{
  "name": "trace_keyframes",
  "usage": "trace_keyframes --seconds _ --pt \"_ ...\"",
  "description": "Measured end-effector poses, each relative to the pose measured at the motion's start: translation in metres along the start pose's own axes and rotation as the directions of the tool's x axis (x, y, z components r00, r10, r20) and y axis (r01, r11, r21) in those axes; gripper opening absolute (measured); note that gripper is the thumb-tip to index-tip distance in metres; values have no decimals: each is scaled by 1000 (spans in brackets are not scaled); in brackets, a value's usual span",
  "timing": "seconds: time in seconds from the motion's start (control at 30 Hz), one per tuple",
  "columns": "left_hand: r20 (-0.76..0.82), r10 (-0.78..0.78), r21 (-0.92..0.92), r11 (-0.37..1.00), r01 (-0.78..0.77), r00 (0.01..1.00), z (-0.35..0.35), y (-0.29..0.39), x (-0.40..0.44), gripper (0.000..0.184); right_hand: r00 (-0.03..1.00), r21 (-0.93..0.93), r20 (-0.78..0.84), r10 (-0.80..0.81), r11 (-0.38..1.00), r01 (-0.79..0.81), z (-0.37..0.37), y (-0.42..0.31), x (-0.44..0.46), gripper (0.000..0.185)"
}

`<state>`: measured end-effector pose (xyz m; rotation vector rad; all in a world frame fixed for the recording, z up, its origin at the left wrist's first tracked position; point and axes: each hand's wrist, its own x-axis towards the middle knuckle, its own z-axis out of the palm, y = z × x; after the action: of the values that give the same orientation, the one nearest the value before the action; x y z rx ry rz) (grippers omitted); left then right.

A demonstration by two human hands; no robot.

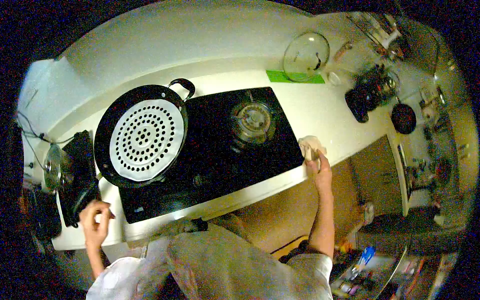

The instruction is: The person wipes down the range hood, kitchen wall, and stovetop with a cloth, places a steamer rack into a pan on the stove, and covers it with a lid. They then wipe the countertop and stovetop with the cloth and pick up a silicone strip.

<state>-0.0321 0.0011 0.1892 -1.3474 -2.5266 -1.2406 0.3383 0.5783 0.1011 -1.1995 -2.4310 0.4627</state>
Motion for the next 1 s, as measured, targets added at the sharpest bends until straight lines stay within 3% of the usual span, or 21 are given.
trace_keyframes --seconds 0.1,0.13,0.2,0.23,0.27,0.3,0.37,0.4,0.43,0.47,0.53,0.57,0.6,0.63,0.67,0.77,0.8,0.83,0.87,0.9,1.0 --pt "-53 -224 -65 973 220 973 62 6 -24 3 954 -191 163 -253 940 282 35 47 57 61" --pt "-64 -332 -69 942 328 941 83 11 -31 4 943 -83 220 -250 958 273 49 63 71 63" --pt "-106 -485 -41 874 484 868 131 16 -48 5 911 -182 165 -377 897 404 72 98 91 60" --pt "-160 -388 6 919 394 908 152 17 -54 4 873 -171 29 -487 858 484 76 101 104 45" --pt "-179 -426 2 901 434 887 173 21 -59 4 861 -166 -32 -507 853 496 81 104 125 32" --pt "-190 -460 -6 884 468 867 192 27 -59 5 851 -165 -93 -517 851 499 84 109 147 26" --pt "-175 -439 -10 896 444 881 226 39 -50 5 993 -203 -16 -117 973 111 90 111 206 36" --pt "-184 -468 -41 882 469 864 241 45 -43 6 998 -94 42 -42 995 46 84 88 237 47" --pt "-184 -490 -27 869 494 852 254 49 -40 6 990 272 137 40 959 -76 82 59 264 46" --pt "-218 -472 17 873 487 854 270 47 -39 6 982 442 159 -106 897 25 93 38 297 42" --pt "-294 -394 141 883 448 871 285 50 -35 5 929 540 28 -368 788 296 108 -60 319 37" --pt "-366 -396 106 881 460 842 292 44 -39 5 825 497 172 -538 770 399 105 -113 319 34" --pt "-401 -415 108 864 492 817 294 46 -36 5 649 477 130 -749 621 621 126 -146 327 30" --pt "-434 -432 110 846 522 791 294 49 -34 5 651 521 179 -738 633 574 159 -171 330 32" --pt "-429 -408 153 846 510 806 292 47 -34 5 426 575 128 -896 417 704 158 -218 314 29" --pt "-426 -408 167 842 513 808 292 48 -34 4 145 590 207 -967 242 770 235 -281 290 39" --pt "-429 -410 162 841 516 805 294 46 -36 4 -91 547 286 -954 85 833 262 -299 286 42" --pt "-424 -423 177 828 531 801 293 47 -39 4 -226 516 539 -812 107 850 240 -331 264 51" --pt "-423 -431 191 817 544 797 294 46 -39 4 -292 539 659 -693 165 826 268 -337 256 65" --pt "-420 -438 202 809 552 795 294 45 -38 4 -285 534 606 -743 115 837 265 -346 241 68" --pt "-453 -455 155 807 570 767 295 47 -37 3 -174 387 636 -752 115 915 277 -356 231 57"
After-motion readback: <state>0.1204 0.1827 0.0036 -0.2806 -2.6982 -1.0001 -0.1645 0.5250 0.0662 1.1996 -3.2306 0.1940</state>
